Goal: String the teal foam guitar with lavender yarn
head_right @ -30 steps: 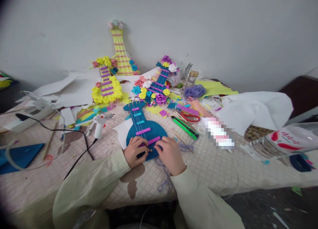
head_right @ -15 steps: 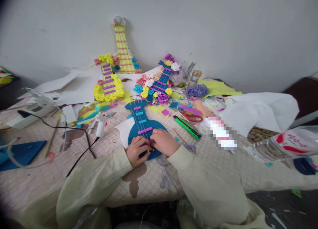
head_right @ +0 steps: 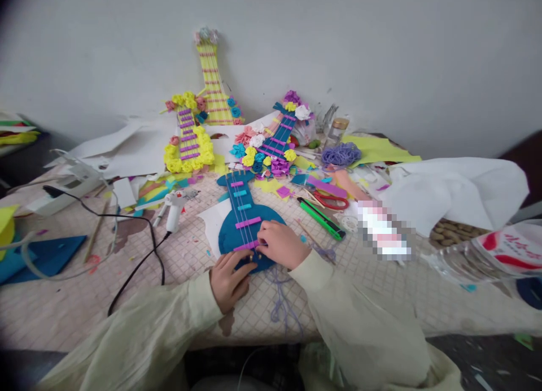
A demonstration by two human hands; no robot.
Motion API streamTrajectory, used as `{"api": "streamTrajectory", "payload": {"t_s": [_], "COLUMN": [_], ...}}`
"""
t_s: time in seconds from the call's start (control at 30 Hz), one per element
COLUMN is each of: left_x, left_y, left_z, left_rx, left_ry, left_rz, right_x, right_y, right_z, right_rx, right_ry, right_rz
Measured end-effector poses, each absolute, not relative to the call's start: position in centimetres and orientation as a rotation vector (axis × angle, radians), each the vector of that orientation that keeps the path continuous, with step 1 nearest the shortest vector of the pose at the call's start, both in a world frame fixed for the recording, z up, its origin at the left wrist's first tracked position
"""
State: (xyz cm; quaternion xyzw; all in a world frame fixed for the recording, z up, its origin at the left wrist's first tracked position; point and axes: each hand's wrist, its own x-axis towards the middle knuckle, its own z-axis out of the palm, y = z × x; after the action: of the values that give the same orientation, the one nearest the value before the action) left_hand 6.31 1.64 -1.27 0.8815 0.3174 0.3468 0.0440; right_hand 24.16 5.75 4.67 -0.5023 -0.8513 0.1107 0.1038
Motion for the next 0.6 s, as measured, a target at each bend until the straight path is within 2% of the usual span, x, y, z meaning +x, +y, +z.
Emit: {"api": "streamTrajectory", "payload": {"t_s": [0.2, 0.5, 0.6], "left_x": [6.1, -0.3, -2.6], "left_y": [1.4, -0.4, -1.9], "left_z": [-0.2, 1.2, 0.5], "left_rx": [2.4, 2.419, 2.403], "left_ry": [0.957, 1.279, 1.48], "left_rz": [1.035, 1.005, 1.132], "right_x": [24.1, 18.5, 16.5], "right_y": [4.2, 0.1, -0.3], "right_z": [4.6, 4.1, 3.6], "right_rx": [-1.459, -1.465, -1.489], "right_ry": [-2.442, -2.432, -2.422], "right_rz": [0.459, 0.494, 0.491]}}
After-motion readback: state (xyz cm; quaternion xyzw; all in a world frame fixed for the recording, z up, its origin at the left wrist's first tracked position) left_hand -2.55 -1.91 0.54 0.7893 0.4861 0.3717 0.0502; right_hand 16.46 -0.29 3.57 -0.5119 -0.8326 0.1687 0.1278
